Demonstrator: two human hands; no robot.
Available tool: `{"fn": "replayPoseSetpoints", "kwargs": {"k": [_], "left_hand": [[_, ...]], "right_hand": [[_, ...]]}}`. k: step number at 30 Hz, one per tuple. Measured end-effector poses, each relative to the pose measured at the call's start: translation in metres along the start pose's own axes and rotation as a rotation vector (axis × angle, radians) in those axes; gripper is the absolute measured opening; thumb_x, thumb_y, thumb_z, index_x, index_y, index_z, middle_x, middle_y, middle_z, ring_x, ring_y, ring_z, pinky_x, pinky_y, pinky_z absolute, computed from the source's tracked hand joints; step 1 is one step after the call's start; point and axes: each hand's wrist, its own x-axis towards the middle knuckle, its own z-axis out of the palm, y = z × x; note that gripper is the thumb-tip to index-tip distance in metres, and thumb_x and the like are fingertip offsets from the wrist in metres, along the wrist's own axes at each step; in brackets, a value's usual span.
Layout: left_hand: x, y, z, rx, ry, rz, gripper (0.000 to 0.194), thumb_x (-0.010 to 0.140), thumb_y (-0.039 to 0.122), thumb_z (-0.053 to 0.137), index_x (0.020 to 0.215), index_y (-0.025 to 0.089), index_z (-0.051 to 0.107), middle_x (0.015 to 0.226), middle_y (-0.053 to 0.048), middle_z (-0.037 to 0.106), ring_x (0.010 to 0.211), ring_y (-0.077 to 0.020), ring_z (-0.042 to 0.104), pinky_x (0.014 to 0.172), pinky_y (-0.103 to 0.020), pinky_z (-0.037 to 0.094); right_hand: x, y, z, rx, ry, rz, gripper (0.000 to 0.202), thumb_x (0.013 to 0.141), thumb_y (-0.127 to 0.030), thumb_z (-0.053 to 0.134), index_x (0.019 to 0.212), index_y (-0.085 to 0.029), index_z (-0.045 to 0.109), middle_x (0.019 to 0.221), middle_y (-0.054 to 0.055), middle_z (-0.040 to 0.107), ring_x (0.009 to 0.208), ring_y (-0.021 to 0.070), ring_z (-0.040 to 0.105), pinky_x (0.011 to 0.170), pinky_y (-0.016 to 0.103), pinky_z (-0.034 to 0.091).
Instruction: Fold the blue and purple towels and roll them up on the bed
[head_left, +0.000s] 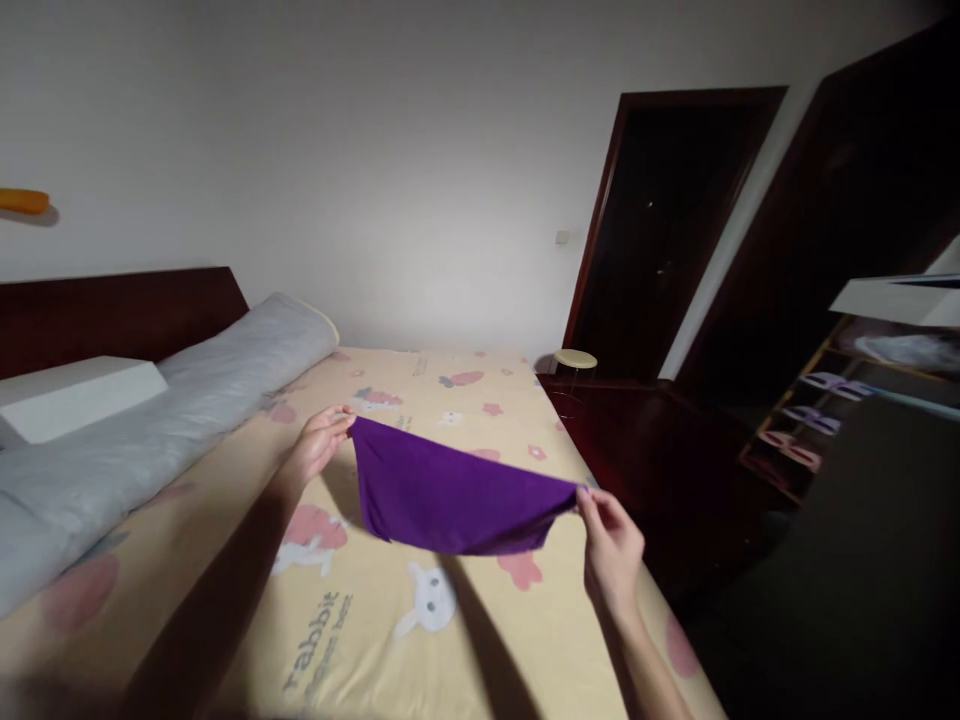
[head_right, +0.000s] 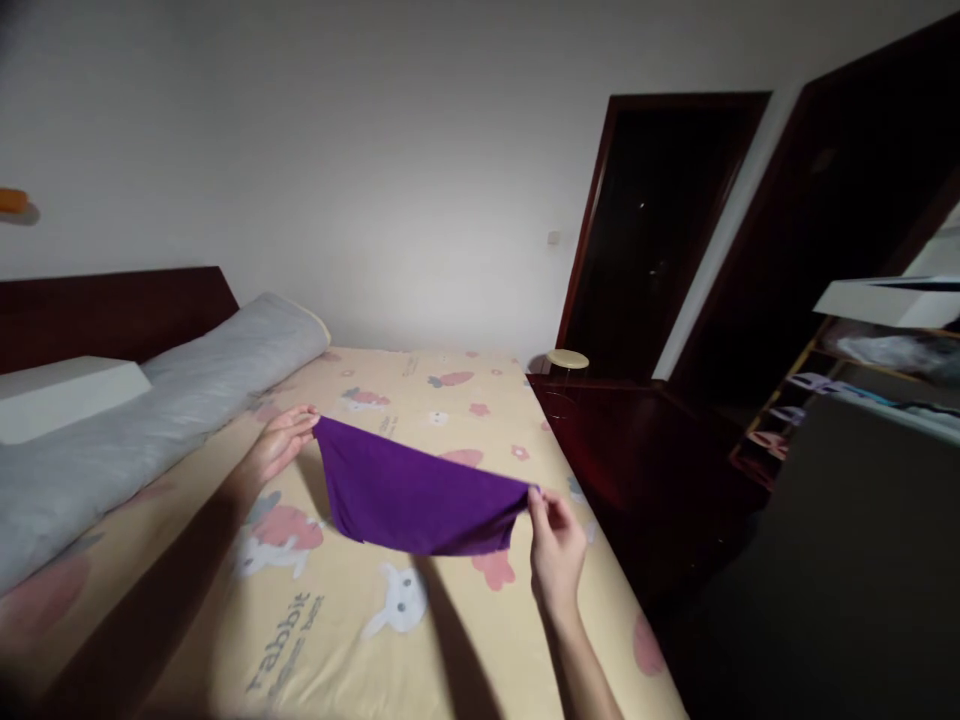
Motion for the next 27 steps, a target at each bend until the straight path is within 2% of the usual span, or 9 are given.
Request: {"fn": "replayPoseSetpoints", "kwargs": {"k": [3, 6, 9, 11, 16, 22, 27], "left_hand": [[-0.027, 0.04, -0.021, -0.091, -0.074, -0.045, 0.039, 0.071, 0.038, 0.075, 0.101, 0.019, 0.059, 0.086, -0.002, 0.066, 0.085, -0.0172, 0.065, 0.084, -0.034, 0.051], [-0.049, 0.07, -0.032, -0.126, -0.083, -0.067, 0.039, 0.071, 0.033, 0.077, 0.102, 0.015, 0.063, 0.095, -0.006, 0.07, 0.091, -0.0182, 0.066, 0.088, -0.034, 0.051], [-0.066, 0.09, -0.037, -0.091, -0.054, -0.088, 0.036, 0.068, 0.031, 0.079, 0.096, 0.013, 0.067, 0.092, -0.009, 0.073, 0.087, -0.0188, 0.067, 0.085, -0.035, 0.053], [-0.073, 0.1, -0.038, -0.062, -0.044, -0.096, 0.036, 0.064, 0.031, 0.081, 0.093, 0.012, 0.07, 0.086, -0.008, 0.074, 0.082, -0.0182, 0.068, 0.082, -0.035, 0.054], [-0.086, 0.122, -0.039, 0.0, -0.019, -0.055, 0.046, 0.052, 0.031, 0.087, 0.092, 0.014, 0.072, 0.084, -0.008, 0.075, 0.077, -0.0173, 0.067, 0.075, -0.031, 0.054], [-0.091, 0.141, -0.043, 0.101, 0.018, 0.033, 0.044, 0.049, 0.039, 0.088, 0.084, 0.015, 0.074, 0.079, -0.008, 0.075, 0.073, -0.0186, 0.067, 0.066, -0.031, 0.053], [-0.091, 0.148, -0.047, 0.184, 0.023, 0.076, 0.043, 0.049, 0.045, 0.087, 0.078, 0.017, 0.075, 0.074, -0.007, 0.075, 0.07, -0.0194, 0.066, 0.064, -0.031, 0.052]], "right_hand": [[0.042, -0.028, 0.02, 0.057, -0.047, -0.064, 0.05, 0.069, -0.055, 0.076, 0.093, -0.013, 0.064, 0.067, -0.001, 0.061, 0.064, 0.0131, 0.055, 0.066, 0.03, 0.046], [0.069, -0.046, 0.03, 0.091, -0.217, -0.051, 0.061, 0.066, -0.052, 0.078, 0.109, -0.01, 0.063, 0.068, -0.001, 0.064, 0.064, 0.0125, 0.056, 0.066, 0.032, 0.047], [0.081, -0.06, 0.028, 0.093, -0.355, -0.02, 0.057, 0.063, -0.055, 0.079, 0.092, -0.008, 0.069, 0.071, 0.004, 0.067, 0.064, 0.0135, 0.058, 0.066, 0.033, 0.049], [0.082, -0.068, 0.023, 0.1, -0.392, -0.008, 0.053, 0.06, -0.055, 0.081, 0.084, -0.009, 0.071, 0.072, 0.005, 0.069, 0.065, 0.0149, 0.06, 0.066, 0.034, 0.051], [0.078, -0.089, 0.006, 0.095, -0.426, -0.021, 0.053, 0.054, -0.049, 0.087, 0.092, -0.016, 0.072, 0.074, 0.004, 0.072, 0.069, 0.0188, 0.067, 0.068, 0.033, 0.055], [0.085, -0.107, -0.005, -0.027, -0.42, -0.095, 0.053, 0.054, -0.055, 0.085, 0.087, -0.015, 0.073, 0.07, 0.005, 0.072, 0.064, 0.0193, 0.065, 0.057, 0.03, 0.053], [0.089, -0.119, -0.006, -0.07, -0.446, -0.164, 0.054, 0.051, -0.059, 0.085, 0.08, -0.015, 0.072, 0.064, 0.004, 0.068, 0.058, 0.0165, 0.061, 0.055, 0.029, 0.051]]}}
